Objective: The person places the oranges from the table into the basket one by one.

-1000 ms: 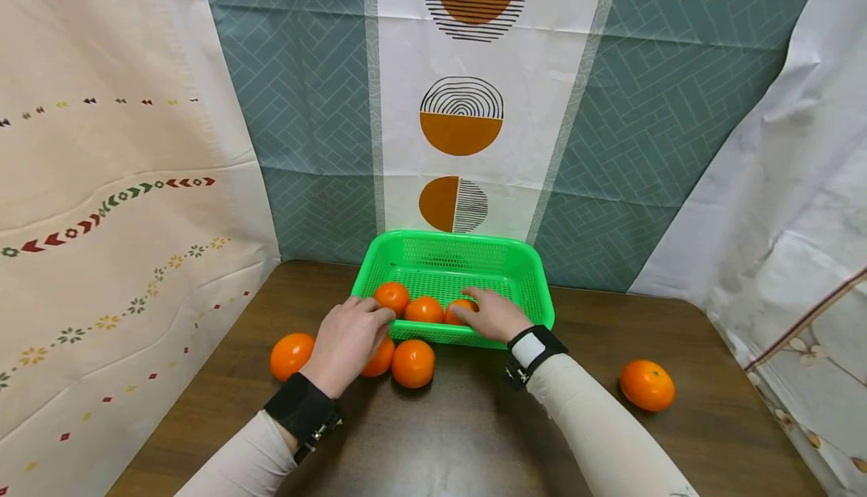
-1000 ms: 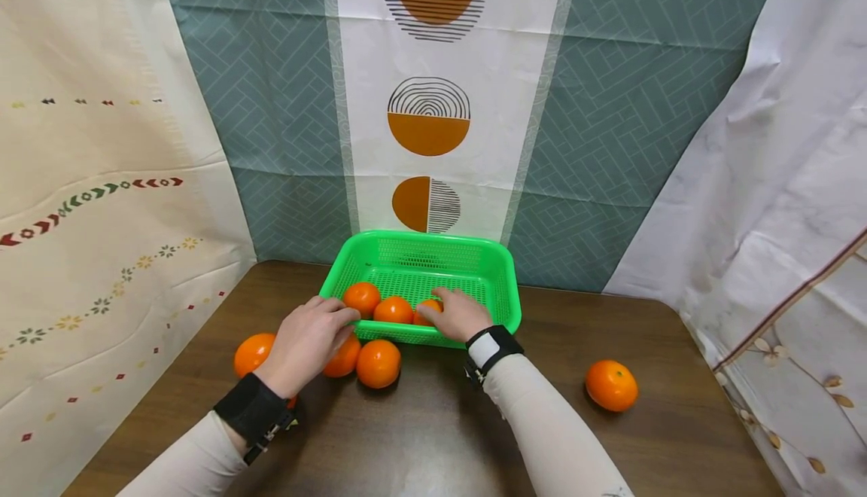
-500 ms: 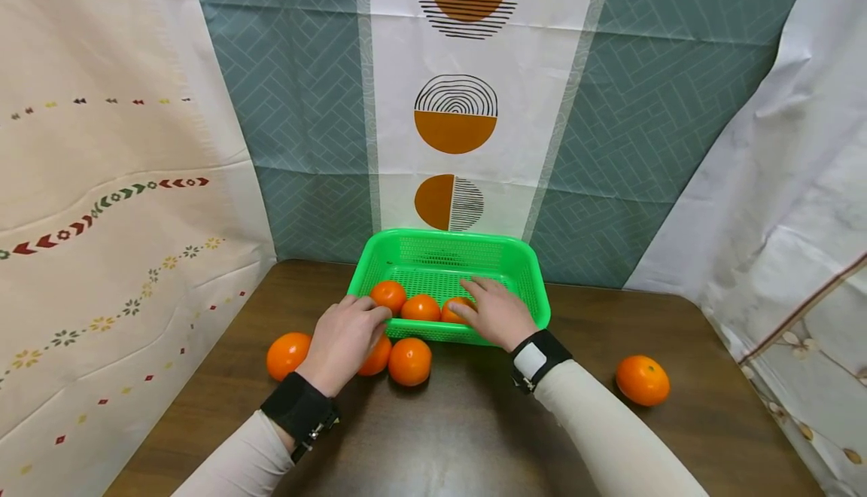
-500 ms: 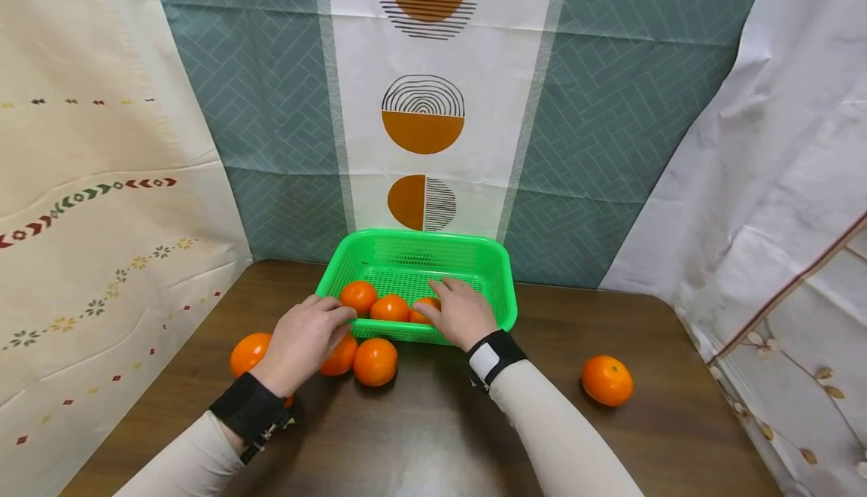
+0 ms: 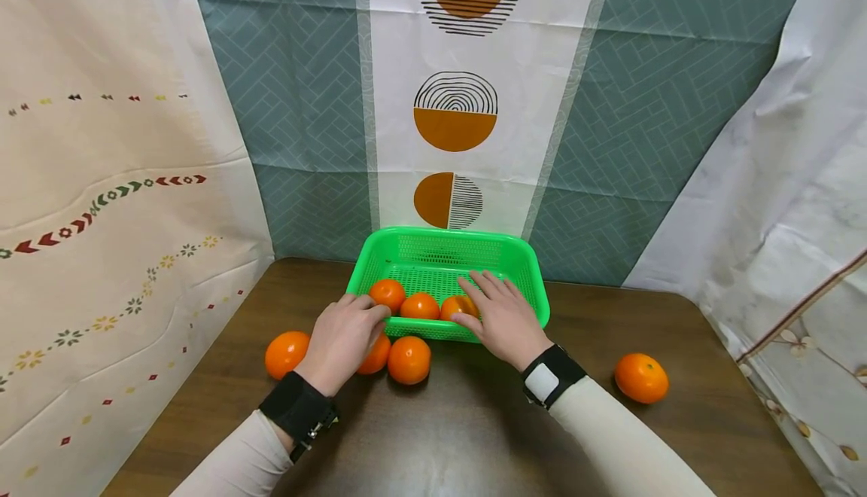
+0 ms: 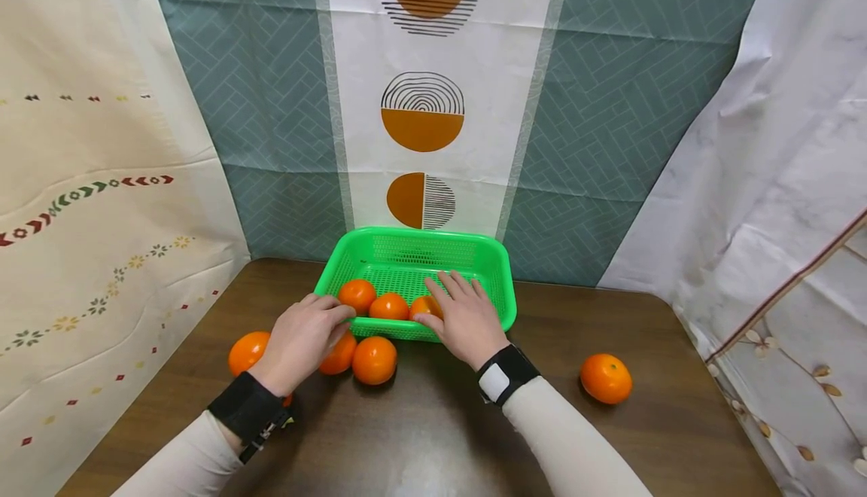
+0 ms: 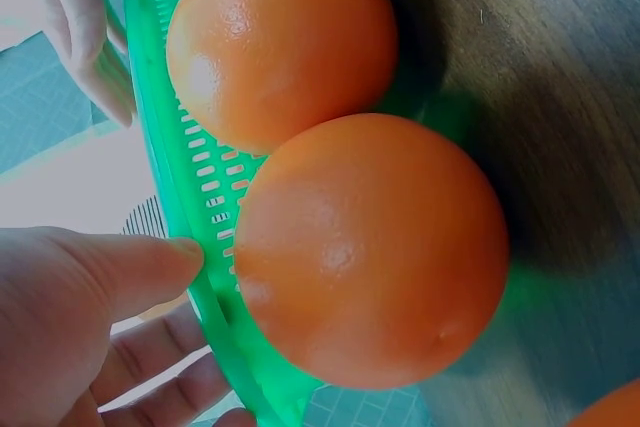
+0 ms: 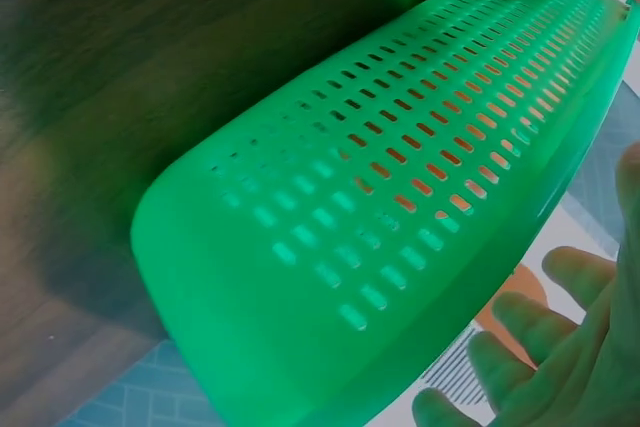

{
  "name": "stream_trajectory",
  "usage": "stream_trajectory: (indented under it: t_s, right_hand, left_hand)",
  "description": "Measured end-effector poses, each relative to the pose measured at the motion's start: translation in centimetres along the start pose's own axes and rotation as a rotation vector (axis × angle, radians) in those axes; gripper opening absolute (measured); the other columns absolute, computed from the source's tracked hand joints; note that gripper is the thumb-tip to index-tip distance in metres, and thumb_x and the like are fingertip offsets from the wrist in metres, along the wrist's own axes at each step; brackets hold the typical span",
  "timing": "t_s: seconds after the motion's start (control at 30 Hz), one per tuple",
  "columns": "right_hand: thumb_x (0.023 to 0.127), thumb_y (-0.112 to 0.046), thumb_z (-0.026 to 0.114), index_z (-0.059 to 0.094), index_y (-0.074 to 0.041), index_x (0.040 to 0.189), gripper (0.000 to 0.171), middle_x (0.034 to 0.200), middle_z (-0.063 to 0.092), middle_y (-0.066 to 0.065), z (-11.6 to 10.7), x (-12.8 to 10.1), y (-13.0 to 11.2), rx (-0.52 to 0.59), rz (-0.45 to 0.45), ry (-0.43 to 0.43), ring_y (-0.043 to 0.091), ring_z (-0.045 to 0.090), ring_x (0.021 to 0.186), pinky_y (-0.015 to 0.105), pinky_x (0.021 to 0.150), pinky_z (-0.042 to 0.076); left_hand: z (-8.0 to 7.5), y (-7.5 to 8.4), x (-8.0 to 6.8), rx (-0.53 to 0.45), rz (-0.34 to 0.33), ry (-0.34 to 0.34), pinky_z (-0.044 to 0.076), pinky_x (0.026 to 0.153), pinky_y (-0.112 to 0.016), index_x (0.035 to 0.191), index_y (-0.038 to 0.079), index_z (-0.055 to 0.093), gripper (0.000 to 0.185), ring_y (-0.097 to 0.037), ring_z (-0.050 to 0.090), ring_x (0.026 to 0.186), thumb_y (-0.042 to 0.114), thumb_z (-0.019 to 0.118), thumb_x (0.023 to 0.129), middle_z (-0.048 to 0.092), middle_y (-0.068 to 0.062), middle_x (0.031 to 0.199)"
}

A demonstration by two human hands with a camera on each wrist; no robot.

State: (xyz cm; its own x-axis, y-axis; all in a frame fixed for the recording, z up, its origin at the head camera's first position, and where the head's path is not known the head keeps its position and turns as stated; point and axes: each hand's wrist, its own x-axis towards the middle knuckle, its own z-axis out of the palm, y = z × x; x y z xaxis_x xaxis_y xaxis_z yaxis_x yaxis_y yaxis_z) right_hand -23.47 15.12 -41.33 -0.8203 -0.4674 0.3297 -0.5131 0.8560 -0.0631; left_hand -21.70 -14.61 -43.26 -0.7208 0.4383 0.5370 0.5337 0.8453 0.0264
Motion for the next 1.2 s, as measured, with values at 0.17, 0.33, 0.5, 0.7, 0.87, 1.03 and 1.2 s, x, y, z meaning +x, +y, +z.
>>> stream_trajectory:
  t_s: [0.17, 0.33, 0.5, 0.7, 0.87, 1.03, 1.2]
  right_hand:
    - [0.099, -0.057, 0.052, 0.047, -0.016, 0.152, 0.067, 0.155, 0.043, 0.013, 0.2, -0.9, 0.5, -0.02, -0.022, 0.033, 0.034, 0.036, 0.145, 0.057, 0.116, 0.027]
    - [0.099, -0.06, 0.052, 0.045, -0.018, 0.153, 0.069, 0.156, 0.042, 0.012, 0.1, -1.9, 0.8, -0.064, -0.043, 0.072, 0.033, 0.034, 0.146, 0.056, 0.117, 0.024]
    - [0.098, -0.06, 0.053, 0.045, -0.017, 0.153, 0.071, 0.157, 0.041, 0.012, 0.0, -2.7, 1.0, -0.086, -0.071, 0.121, 0.033, 0.033, 0.146, 0.057, 0.117, 0.025]
    - [0.097, -0.06, 0.053, 0.044, -0.017, 0.154, 0.072, 0.156, 0.041, 0.013, 0.0, -3.4, 1.3, -0.086, -0.087, 0.149, 0.033, 0.032, 0.147, 0.058, 0.115, 0.027]
    - [0.097, -0.061, 0.053, 0.043, -0.019, 0.155, 0.072, 0.157, 0.041, 0.012, -0.1, -4.1, 1.5, -0.09, -0.08, 0.151, 0.033, 0.032, 0.147, 0.059, 0.115, 0.026]
    - [0.097, -0.061, 0.054, 0.043, -0.022, 0.155, 0.071, 0.157, 0.04, 0.01, -0.4, -5.0, 1.7, -0.089, -0.062, 0.155, 0.032, 0.032, 0.147, 0.059, 0.116, 0.023]
    - [0.097, -0.061, 0.054, 0.043, -0.021, 0.155, 0.071, 0.158, 0.039, 0.01, -0.6, -5.9, 2.0, -0.086, -0.06, 0.161, 0.031, 0.03, 0.148, 0.059, 0.117, 0.022]
  left_hand:
    - [-0.2, 0.1, 0.0, 0.0, -0.002, -0.008, 0.048, 0.067, -0.035, 0.102, 0.02, 0.076, 0.016, -0.023, 0.058, 0.086, 0.018, 0.081, 0.087, 0.065, 0.002, 0.095]
    - [-0.2, 0.2, 0.1, -0.002, -0.003, -0.004, 0.048, 0.067, -0.035, 0.102, 0.02, 0.076, 0.015, -0.023, 0.058, 0.086, 0.018, 0.08, 0.088, 0.065, 0.002, 0.095]
    - [-0.2, 0.1, 0.1, -0.003, -0.002, 0.003, 0.048, 0.066, -0.035, 0.101, 0.02, 0.075, 0.014, -0.023, 0.058, 0.086, 0.018, 0.079, 0.088, 0.065, 0.002, 0.095]
    - [-0.2, 0.1, 0.1, -0.004, -0.003, 0.005, 0.048, 0.067, -0.036, 0.101, 0.02, 0.075, 0.013, -0.024, 0.058, 0.086, 0.017, 0.079, 0.089, 0.066, 0.002, 0.095]
    - [-0.2, 0.1, 0.1, -0.006, -0.005, -0.003, 0.048, 0.066, -0.036, 0.101, 0.02, 0.075, 0.013, -0.023, 0.058, 0.085, 0.017, 0.078, 0.089, 0.065, 0.002, 0.095]
    - [-0.2, 0.2, 0.1, -0.007, -0.009, -0.006, 0.048, 0.067, -0.036, 0.101, 0.02, 0.075, 0.013, -0.023, 0.058, 0.085, 0.017, 0.079, 0.089, 0.066, 0.002, 0.095]
    - [-0.3, 0.2, 0.1, -0.015, -0.009, 0.002, 0.048, 0.067, -0.036, 0.101, 0.02, 0.075, 0.013, -0.023, 0.058, 0.085, 0.017, 0.079, 0.089, 0.066, 0.002, 0.094]
